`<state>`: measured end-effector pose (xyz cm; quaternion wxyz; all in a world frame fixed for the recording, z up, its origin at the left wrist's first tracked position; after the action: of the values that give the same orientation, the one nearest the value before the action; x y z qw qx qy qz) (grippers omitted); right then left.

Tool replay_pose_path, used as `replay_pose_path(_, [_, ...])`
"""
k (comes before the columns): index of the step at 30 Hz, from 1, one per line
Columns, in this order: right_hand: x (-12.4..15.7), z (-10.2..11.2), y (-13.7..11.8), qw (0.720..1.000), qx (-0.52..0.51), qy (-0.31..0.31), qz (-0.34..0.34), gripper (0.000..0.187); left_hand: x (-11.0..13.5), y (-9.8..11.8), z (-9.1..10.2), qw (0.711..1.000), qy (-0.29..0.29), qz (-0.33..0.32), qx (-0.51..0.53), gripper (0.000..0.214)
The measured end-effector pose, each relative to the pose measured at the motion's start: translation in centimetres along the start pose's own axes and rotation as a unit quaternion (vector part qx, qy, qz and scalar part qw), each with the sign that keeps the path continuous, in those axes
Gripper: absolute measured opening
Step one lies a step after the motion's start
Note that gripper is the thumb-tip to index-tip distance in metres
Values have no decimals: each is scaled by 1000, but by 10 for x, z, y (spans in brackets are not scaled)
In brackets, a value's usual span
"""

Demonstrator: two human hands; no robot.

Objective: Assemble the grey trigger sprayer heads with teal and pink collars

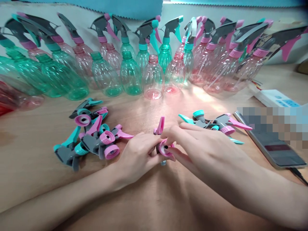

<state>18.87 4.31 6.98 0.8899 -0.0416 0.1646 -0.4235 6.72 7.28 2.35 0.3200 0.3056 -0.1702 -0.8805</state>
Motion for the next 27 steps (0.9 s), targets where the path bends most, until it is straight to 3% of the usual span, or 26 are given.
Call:
replay_pose_path(6, [-4, -2, 1, 1000, -12, -24, 10, 15, 2, -4, -3, 1000, -26, 4, 10, 20])
replay_pose_path(15, [-5, 4, -2, 993, -52, -56, 92, 19, 3, 3, -3, 998, -21, -60, 15, 16])
replay_pose_path(27, [-6, 4, -4, 995, -48, -24, 88, 15, 7, 1, 4, 1000, 25, 2, -6, 17])
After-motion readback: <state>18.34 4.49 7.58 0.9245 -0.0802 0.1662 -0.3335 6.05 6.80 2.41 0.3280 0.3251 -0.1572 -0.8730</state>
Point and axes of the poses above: each hand's wrist, its own x-axis away from the middle knuckle, its own z-axis out of the back of the hand, y = z × x, the point moved 5 cm from there along -x, towards the middle knuckle
